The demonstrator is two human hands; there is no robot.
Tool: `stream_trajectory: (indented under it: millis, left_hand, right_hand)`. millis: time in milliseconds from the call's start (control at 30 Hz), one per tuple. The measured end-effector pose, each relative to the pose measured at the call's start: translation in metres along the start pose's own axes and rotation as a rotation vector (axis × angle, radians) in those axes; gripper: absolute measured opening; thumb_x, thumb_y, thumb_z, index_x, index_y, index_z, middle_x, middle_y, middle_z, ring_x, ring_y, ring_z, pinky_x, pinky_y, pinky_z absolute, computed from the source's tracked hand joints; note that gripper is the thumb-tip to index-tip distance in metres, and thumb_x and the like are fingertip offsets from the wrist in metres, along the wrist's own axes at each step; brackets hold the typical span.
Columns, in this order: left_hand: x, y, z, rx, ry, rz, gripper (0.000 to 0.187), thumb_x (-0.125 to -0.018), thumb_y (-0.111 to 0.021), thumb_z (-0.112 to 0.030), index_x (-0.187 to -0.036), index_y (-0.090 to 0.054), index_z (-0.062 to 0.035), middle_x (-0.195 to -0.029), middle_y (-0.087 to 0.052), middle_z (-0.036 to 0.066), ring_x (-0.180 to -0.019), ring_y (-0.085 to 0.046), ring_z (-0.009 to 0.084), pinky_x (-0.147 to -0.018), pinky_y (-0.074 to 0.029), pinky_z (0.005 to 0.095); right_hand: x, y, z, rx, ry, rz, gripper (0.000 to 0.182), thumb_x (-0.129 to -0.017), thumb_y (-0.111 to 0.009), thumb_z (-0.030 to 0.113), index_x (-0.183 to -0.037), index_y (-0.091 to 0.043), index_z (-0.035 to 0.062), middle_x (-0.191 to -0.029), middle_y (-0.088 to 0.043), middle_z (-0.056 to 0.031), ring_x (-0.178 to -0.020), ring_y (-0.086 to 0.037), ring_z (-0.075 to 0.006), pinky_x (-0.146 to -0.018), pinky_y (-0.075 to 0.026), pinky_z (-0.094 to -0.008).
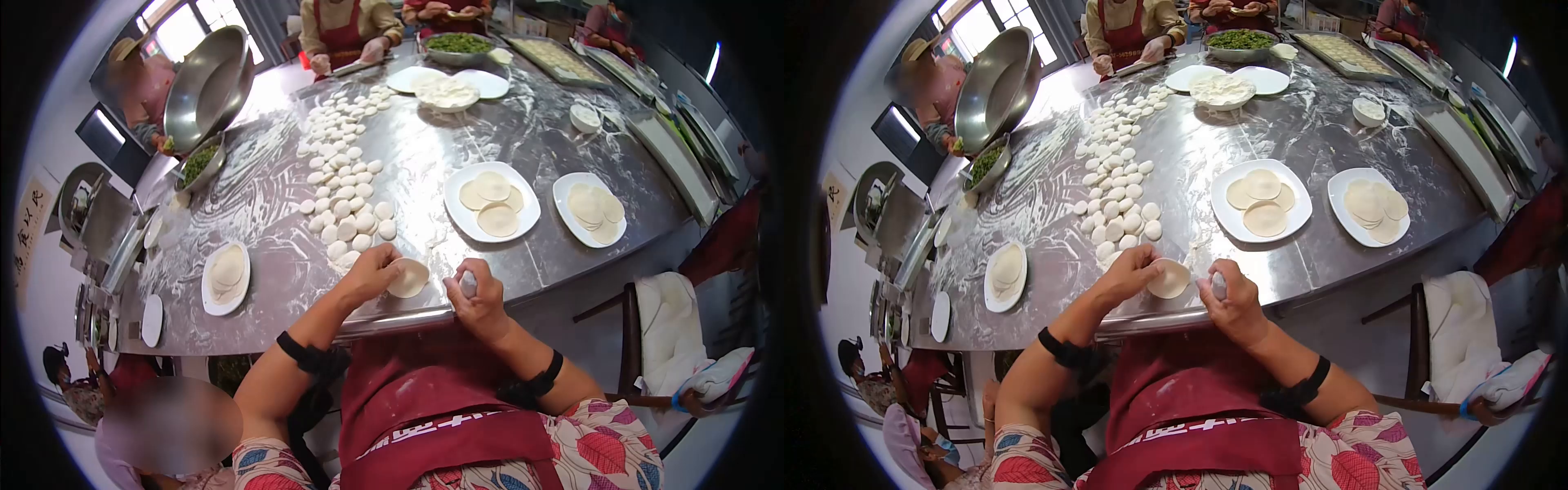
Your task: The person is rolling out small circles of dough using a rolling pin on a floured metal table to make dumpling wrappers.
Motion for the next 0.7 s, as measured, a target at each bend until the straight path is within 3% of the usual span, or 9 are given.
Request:
stream_trajectory:
  millis: [100, 167, 233, 300, 333, 433, 533, 700]
  left_hand:
    - [-0.039, -0.011, -0.028, -0.040, -0.024, 0.055, 0.014, -0.086, -0.058, -0.014, -0.094, -0.058, -0.0023, -0.079, -0.057, -0.001, -0.069, -0.051, 0.0079, -0.062, -0.042, 0.0234]
    - [-0.075, -0.018, -0.047, 0.154, -0.056, 0.059, 0.018, -0.086, -0.060, -0.015, -0.097, -0.057, -0.0025, -0.081, -0.058, 0.000, -0.071, -0.052, 0.0075, -0.063, -0.043, 0.0230]
    - [-0.107, -0.021, -0.066, 0.372, -0.082, 0.073, 0.027, -0.086, -0.060, -0.015, -0.109, -0.055, -0.0015, -0.094, -0.060, 0.005, -0.084, -0.056, 0.0104, -0.071, -0.045, 0.0247]
    - [-0.119, -0.011, -0.069, 0.177, 0.001, -0.044, 0.032, -0.086, -0.060, -0.017, -0.112, -0.054, 0.0015, -0.100, -0.060, 0.009, -0.091, -0.057, 0.0137, -0.077, -0.045, 0.0271]
    - [-0.128, -0.001, -0.062, -0.163, -0.088, -0.121, 0.033, -0.087, -0.059, -0.016, -0.115, -0.053, 0.0007, -0.108, -0.059, 0.013, -0.099, -0.058, 0.0220, -0.082, -0.046, 0.0321]
    - [-0.092, 0.004, -0.046, -0.895, -0.160, -0.225, 0.031, -0.083, -0.057, -0.010, -0.114, -0.054, -0.0025, -0.111, -0.057, 0.014, -0.104, -0.056, 0.0303, -0.084, -0.047, 0.0370]
    - [-0.055, 0.000, -0.028, -1.042, -0.246, -0.148, 0.032, -0.078, -0.055, -0.005, -0.109, -0.056, -0.0054, -0.109, -0.057, 0.016, -0.107, -0.053, 0.0347, -0.084, -0.047, 0.0392]
    - [-0.041, 0.001, -0.026, -1.091, -0.260, -0.131, 0.024, -0.073, -0.058, -0.004, -0.097, -0.059, -0.0038, -0.103, -0.058, 0.015, -0.104, -0.054, 0.0331, -0.080, -0.048, 0.0391]
  right_hand:
    - [-0.005, 0.001, 0.002, -0.033, 0.043, 0.000, 0.029, -0.077, -0.067, 0.000, -0.098, -0.048, 0.0021, -0.076, -0.057, -0.0168, -0.065, -0.061, -0.0346, -0.056, -0.048, -0.0360]
    - [-0.008, 0.000, 0.001, -0.029, 0.101, -0.016, 0.029, -0.077, -0.067, 0.000, -0.099, -0.048, 0.0017, -0.077, -0.057, -0.0170, -0.065, -0.061, -0.0351, -0.056, -0.048, -0.0361]
    - [-0.008, -0.001, -0.002, -0.041, 0.105, -0.017, 0.029, -0.076, -0.067, 0.000, -0.098, -0.048, 0.0016, -0.078, -0.057, -0.0175, -0.064, -0.061, -0.0355, -0.055, -0.047, -0.0364]
    - [-0.008, -0.001, -0.003, -0.052, 0.093, 0.002, 0.029, -0.076, -0.067, 0.000, -0.098, -0.048, 0.0016, -0.078, -0.057, -0.0176, -0.064, -0.061, -0.0357, -0.054, -0.047, -0.0366]
    - [-0.008, -0.001, -0.002, -0.058, 0.112, -0.012, 0.028, -0.076, -0.067, 0.000, -0.097, -0.048, 0.0017, -0.077, -0.057, -0.0176, -0.064, -0.061, -0.0351, -0.054, -0.047, -0.0365]
    - [-0.008, 0.000, 0.000, -0.073, 0.121, -0.009, 0.029, -0.076, -0.067, 0.000, -0.097, -0.048, 0.0017, -0.078, -0.057, -0.0174, -0.063, -0.061, -0.0338, -0.053, -0.047, -0.0355]
    - [-0.008, -0.001, -0.003, -0.056, 0.099, 0.004, 0.029, -0.077, -0.067, -0.001, -0.098, -0.047, 0.0020, -0.079, -0.056, -0.0171, -0.061, -0.061, -0.0320, -0.052, -0.047, -0.0344]
    - [-0.014, -0.004, -0.002, -0.066, 0.084, -0.020, 0.027, -0.078, -0.067, 0.002, -0.097, -0.048, 0.0026, -0.076, -0.056, -0.0158, -0.059, -0.060, -0.0285, -0.051, -0.046, -0.0324]
Point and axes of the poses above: each hand's wrist, its own x-axis away from the middle knuckle, its own y-axis out of the back of the hand, z = x × y, the point moved 6 cm from there along -x, towards the middle knuckle
